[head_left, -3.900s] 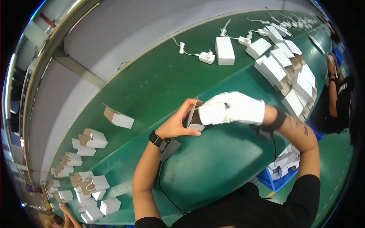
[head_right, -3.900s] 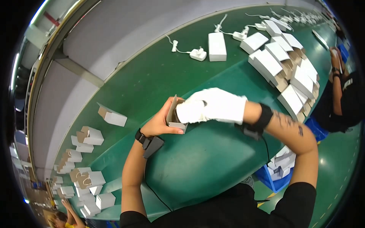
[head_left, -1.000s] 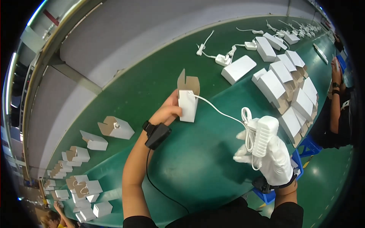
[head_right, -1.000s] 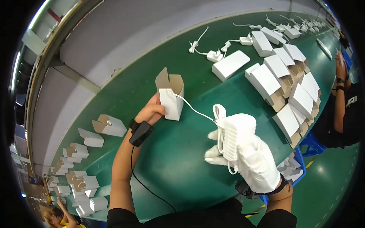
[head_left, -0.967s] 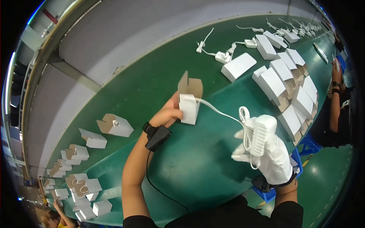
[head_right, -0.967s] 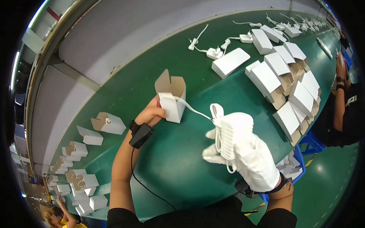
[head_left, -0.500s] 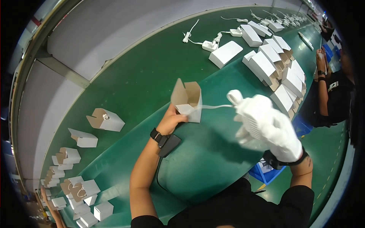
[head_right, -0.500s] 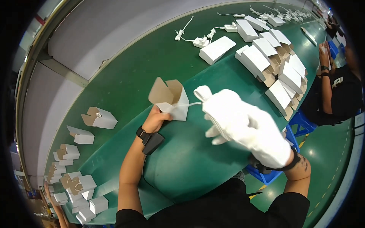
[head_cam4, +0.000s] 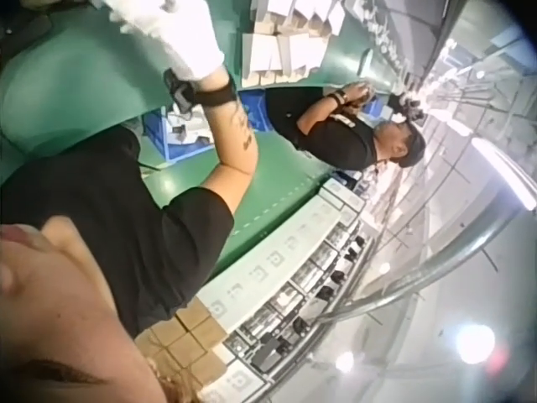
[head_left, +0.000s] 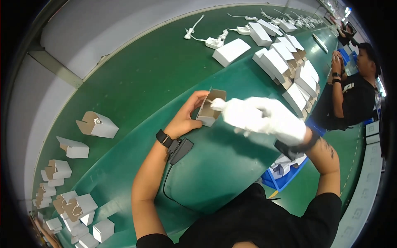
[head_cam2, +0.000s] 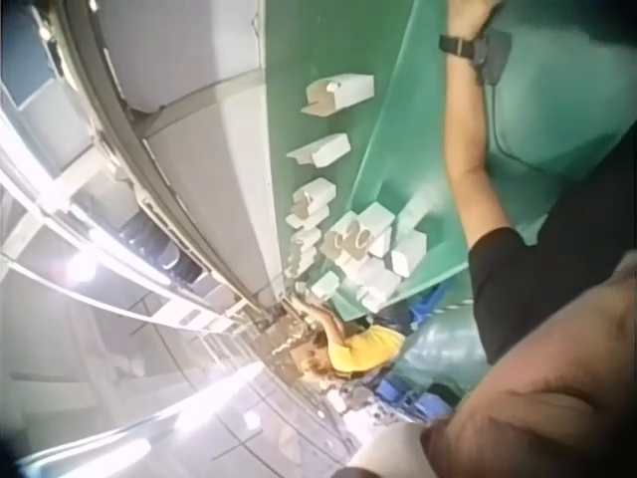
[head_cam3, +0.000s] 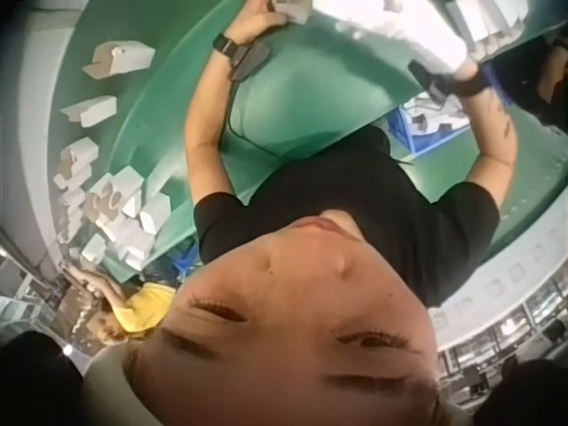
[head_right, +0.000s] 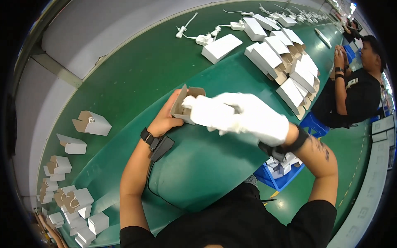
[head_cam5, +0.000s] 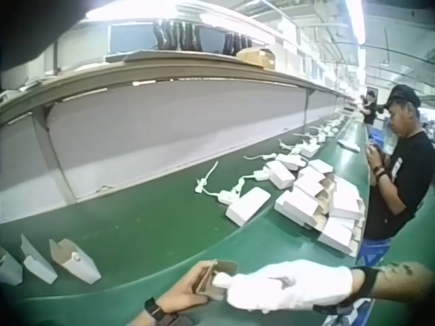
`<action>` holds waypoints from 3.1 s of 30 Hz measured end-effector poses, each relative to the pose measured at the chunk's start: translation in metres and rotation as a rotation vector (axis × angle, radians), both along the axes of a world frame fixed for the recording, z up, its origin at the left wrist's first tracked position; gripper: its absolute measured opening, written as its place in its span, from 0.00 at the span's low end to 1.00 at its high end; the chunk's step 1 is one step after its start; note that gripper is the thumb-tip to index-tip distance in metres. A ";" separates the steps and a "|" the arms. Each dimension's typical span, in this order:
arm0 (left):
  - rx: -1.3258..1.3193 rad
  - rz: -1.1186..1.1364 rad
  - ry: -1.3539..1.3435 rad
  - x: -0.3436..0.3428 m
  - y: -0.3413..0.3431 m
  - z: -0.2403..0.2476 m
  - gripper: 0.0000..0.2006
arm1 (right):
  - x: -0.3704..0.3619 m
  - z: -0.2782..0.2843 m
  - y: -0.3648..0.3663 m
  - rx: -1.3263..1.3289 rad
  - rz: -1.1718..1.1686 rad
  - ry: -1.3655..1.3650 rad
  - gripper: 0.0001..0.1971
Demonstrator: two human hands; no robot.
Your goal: The person packages power adapters by picking up an adapter, folding the attached cable, and sliding the unit into a small white box. This process is repeated for several adapters and boxes on the green assembly line.
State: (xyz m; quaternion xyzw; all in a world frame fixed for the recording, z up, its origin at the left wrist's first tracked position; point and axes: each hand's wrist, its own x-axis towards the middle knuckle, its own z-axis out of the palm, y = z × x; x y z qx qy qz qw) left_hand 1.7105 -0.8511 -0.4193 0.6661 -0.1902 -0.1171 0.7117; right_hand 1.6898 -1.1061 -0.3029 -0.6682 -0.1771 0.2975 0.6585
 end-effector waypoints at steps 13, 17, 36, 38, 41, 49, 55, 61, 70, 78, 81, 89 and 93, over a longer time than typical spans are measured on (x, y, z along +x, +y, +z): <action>0.058 -0.018 -0.114 0.002 -0.035 -0.016 0.42 | 0.030 0.018 0.023 -1.133 0.371 -1.046 0.11; 0.197 0.073 -0.327 0.001 -0.049 -0.021 0.41 | 0.031 0.027 0.036 -1.204 0.467 -1.191 0.07; 0.263 0.834 -0.501 0.050 0.009 0.006 0.36 | 0.175 -0.034 0.067 -0.332 -0.129 -1.354 0.17; 0.202 0.999 -0.377 0.060 0.055 -0.007 0.37 | 0.216 -0.033 0.094 -0.739 -0.360 -1.378 0.24; 0.163 1.149 -0.395 0.067 0.083 -0.032 0.35 | 0.268 -0.050 0.113 -1.243 -0.209 -0.942 0.32; 0.879 1.224 -1.217 0.034 0.021 0.034 0.33 | 0.269 -0.056 0.111 -1.037 -0.234 -0.893 0.22; -0.355 0.264 0.143 0.039 -0.037 0.027 0.26 | 0.170 0.000 0.075 -0.369 -0.282 -1.144 0.23; -1.028 0.289 0.514 0.080 -0.055 0.020 0.21 | 0.099 -0.053 0.020 0.147 -0.309 -1.203 0.22; -0.677 0.274 0.347 0.080 -0.122 0.005 0.21 | 0.096 -0.115 -0.009 0.032 -0.309 -0.679 0.28; 0.408 0.460 -0.363 0.120 -0.117 0.004 0.28 | 0.091 -0.101 -0.017 0.705 -0.401 -0.025 0.33; 0.922 0.451 -0.278 0.159 -0.106 0.016 0.33 | 0.077 -0.088 -0.034 0.712 -0.390 -0.024 0.35; 0.282 0.081 -0.086 0.161 -0.014 0.009 0.47 | 0.018 -0.059 -0.074 0.756 -0.024 0.369 0.34; 0.194 0.029 0.028 0.116 -0.010 0.004 0.49 | 0.002 -0.047 -0.072 0.735 0.097 0.509 0.32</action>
